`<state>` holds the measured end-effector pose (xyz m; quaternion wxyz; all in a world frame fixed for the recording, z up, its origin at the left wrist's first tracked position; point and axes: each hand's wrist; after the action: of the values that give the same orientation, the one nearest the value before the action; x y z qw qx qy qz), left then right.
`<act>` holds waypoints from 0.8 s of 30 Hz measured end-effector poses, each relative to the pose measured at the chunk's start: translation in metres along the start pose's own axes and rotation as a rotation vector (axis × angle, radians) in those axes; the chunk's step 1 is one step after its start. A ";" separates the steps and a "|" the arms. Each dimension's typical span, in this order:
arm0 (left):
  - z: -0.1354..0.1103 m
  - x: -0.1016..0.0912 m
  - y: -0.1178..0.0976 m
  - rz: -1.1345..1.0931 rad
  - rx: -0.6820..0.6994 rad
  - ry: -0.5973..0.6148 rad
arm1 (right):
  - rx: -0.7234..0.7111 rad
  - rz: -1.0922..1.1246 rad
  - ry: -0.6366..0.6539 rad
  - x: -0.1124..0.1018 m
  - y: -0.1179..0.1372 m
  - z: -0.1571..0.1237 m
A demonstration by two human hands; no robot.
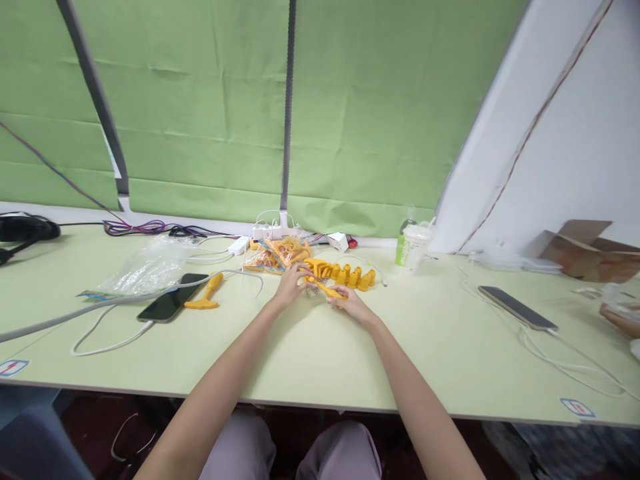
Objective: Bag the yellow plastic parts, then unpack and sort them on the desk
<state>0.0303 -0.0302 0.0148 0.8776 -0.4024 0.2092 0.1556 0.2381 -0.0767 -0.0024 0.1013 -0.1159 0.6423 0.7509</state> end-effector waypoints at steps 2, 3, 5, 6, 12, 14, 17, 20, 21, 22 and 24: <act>0.001 0.002 0.002 0.021 -0.085 0.019 | -0.053 -0.038 -0.010 0.003 -0.001 0.001; 0.001 0.003 0.003 0.016 -0.140 0.015 | -0.099 -0.070 -0.032 0.003 -0.001 0.002; 0.002 0.003 0.004 -0.013 -0.256 -0.017 | -0.189 -0.139 -0.112 0.001 -0.002 0.004; 0.001 0.003 0.005 -0.042 -0.303 -0.034 | -0.214 -0.160 -0.161 -0.001 -0.002 0.005; -0.003 0.004 0.004 -0.109 0.039 0.001 | -0.157 -0.107 -0.146 -0.013 -0.004 0.006; -0.003 0.005 0.002 -0.019 0.156 0.007 | -0.117 -0.094 -0.042 -0.011 -0.003 0.004; -0.001 0.005 -0.001 0.064 0.059 -0.022 | -0.080 -0.068 0.048 -0.004 -0.002 0.002; 0.002 0.002 -0.003 0.033 -0.111 -0.026 | -0.147 -0.091 -0.016 0.000 -0.001 0.004; 0.002 0.000 -0.003 0.000 -0.151 -0.045 | -0.191 -0.102 -0.056 -0.001 -0.002 0.006; 0.003 -0.001 -0.002 -0.042 -0.189 -0.079 | -0.235 -0.109 -0.114 -0.003 -0.003 0.008; 0.006 -0.005 0.002 -0.141 -0.289 -0.178 | -0.289 -0.109 -0.318 -0.012 -0.007 0.013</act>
<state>0.0266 -0.0244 0.0192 0.8344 -0.5226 0.0777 0.1571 0.2511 -0.0626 -0.0036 0.2240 -0.0440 0.4968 0.8373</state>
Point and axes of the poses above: each hand's wrist, its own z-axis towards the middle knuckle, its own x-axis out of the palm, y = z × x, and after that the axes turned 7 degrees about -y, right-handed
